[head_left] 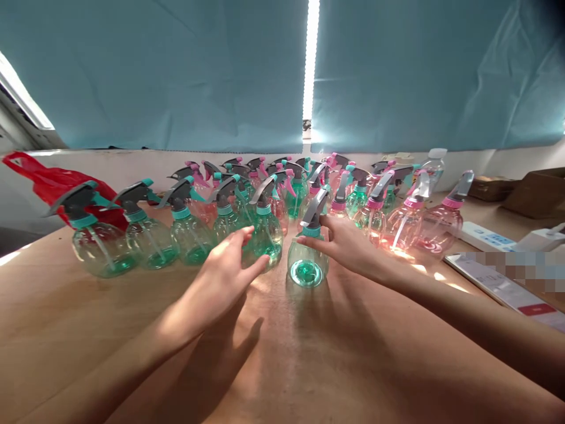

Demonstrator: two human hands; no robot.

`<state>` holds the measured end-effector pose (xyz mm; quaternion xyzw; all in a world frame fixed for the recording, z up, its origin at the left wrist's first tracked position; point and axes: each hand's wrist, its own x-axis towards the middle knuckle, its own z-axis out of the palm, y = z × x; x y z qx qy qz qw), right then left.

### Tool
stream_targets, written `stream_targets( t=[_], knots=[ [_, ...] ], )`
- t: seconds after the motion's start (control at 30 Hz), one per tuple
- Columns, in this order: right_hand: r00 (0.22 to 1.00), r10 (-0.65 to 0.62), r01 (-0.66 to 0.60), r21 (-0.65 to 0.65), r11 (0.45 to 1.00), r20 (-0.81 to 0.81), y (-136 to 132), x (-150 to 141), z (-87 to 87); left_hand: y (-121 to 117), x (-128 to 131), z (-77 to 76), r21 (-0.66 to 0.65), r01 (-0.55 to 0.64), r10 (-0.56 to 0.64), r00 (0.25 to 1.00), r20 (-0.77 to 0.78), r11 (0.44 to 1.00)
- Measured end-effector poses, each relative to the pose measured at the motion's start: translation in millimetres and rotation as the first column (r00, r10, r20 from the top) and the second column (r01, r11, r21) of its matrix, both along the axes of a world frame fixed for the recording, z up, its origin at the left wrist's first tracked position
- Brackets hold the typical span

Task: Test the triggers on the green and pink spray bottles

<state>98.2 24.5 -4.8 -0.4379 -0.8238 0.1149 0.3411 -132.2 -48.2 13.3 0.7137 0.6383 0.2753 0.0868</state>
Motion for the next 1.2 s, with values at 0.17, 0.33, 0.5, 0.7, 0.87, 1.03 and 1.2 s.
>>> stream_targets(
  t=[0.17,0.33,0.5,0.7,0.87,1.03,1.2],
  knots=[
    [0.999,0.038,-0.038,0.080,0.996,-0.006,-21.0,7.2,-1.3,-5.6,30.4,11.5,-0.056,0.220,-0.213,0.971,0.107,0.974],
    [0.990,0.139,-0.136,0.116,0.984,-0.013,-44.0,18.0,-2.1,4.6,74.9,22.9,-0.018,0.420,-0.394,0.863,0.316,0.907],
    [0.983,0.144,-0.145,0.000,0.989,-0.113,-60.0,32.2,-6.1,13.7,107.1,14.2,0.026,0.537,-0.492,0.751,0.441,0.843],
    [0.965,0.203,-0.204,0.007,0.979,-0.165,-61.4,46.7,-11.1,23.9,118.4,0.4,0.103,0.606,-0.565,0.647,0.513,0.788],
    [0.971,0.240,-0.238,0.038,0.970,-0.026,-55.2,47.1,-19.2,29.1,118.7,6.4,0.092,0.567,-0.523,0.668,0.530,0.818],
    [0.941,0.299,-0.305,0.012,0.952,0.161,-39.4,68.2,-32.2,30.3,108.6,5.9,0.127,0.548,-0.504,0.620,0.601,0.826],
    [0.933,0.246,-0.215,-0.140,0.966,0.263,-22.7,105.9,-46.8,36.0,97.6,6.1,0.168,0.520,-0.511,0.636,0.579,0.838]
  ],
)
